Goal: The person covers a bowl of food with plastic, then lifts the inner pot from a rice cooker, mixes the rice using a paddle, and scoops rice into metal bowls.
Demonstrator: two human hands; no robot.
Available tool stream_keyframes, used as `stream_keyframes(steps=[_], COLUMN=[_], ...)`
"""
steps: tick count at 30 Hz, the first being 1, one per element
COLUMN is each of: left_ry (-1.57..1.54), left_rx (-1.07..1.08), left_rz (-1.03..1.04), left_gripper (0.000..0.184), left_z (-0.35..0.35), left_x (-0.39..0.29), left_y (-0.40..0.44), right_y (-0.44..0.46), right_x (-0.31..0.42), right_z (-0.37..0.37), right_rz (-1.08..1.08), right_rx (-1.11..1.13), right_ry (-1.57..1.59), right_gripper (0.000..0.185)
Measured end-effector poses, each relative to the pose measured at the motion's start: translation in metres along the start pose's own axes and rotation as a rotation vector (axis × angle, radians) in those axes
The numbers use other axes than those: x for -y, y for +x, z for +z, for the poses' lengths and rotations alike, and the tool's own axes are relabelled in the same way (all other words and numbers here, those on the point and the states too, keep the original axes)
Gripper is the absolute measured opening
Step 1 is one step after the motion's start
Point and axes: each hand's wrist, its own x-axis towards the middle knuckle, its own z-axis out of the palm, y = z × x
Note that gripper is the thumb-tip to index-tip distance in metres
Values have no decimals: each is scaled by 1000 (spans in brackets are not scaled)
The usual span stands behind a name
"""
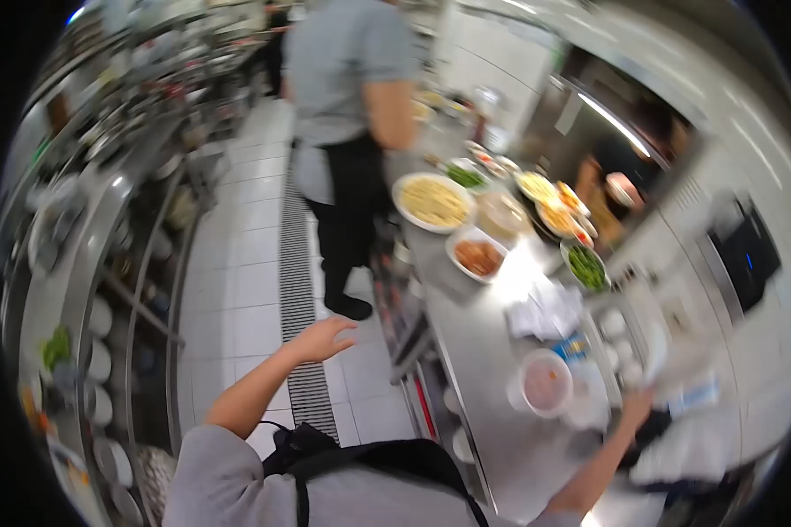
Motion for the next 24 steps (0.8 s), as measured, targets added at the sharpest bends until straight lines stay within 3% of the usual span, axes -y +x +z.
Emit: stream_keyframes(steps=[1, 2, 3, 4, 5, 6, 8, 10, 11, 12, 14, 15, 17, 18, 21, 22, 24], left_ry=[66, 66, 178, 278, 278, 286, 286, 323, 321, 315, 299, 298, 164, 169, 239, 247, 216], left_rx=[44, -18, 84, 204, 181, 201, 168, -14, 7, 24, -52, -54, -88, -124, -256, -251, -215], left_rz=[-121, -190, -401, -613, -678, -756, -854, -783, -774, -763, -594, -609, -475, -464, -457, -446, -636], left_gripper=[44, 44, 46, 48, 48, 50, 51, 51, 53, 55, 55, 55, 54, 54, 54, 54, 54], left_z=[-18, -36, -56, -76, -94, -110, -162, -200, -219, -242, -263, -278, -306, -317, -350, -366, -396], left_x=[29, 50, 69, 88, 109, 127, 141, 169, 167, 171, 200, 210, 222, 235, 281, 298, 332], left_y=[-29, -56, -87, -120, -150, -170, -188, -198, -194, -188, -182, -181, -173, -171, -166, -164, -159], right_y=[-2, -11, -27, -27, -47, -55, -62, -73, -73, -75, -81, -82, -82, -79, -52, -43, -17], right_x=[63, 102, 118, 178, 246, 315, 428, 525, 569, 608, 668, 693, 739, 758, 821, 850, 923], right_z=[-136, -187, -153, -207, -284, -335, -414, -394, -399, -464, -472, -468, -493, -500, -508, -498, -492], right_rz=[444, 444, 525, 515, 526, 497, 785, 522, 298, 272, -34, -182, -446, -491, -683, -688, -656], right_rx=[77, 71, 72, 16, -22, 21, -122, 44, 51, 156, 331, 448, 462, 588, 695, 696, 762], right_ry=[726, 776, 992, 1364, 1731, 1764, 2216, 2160, 2168, 2181, 2074, 1991, 1938, 1868, 1498, 1497, 1590], right_gripper=[54, 54, 50, 44, 39, 39, 39, 45, 41, 35, 24, 22, 17, 14, 16, 18, 21])
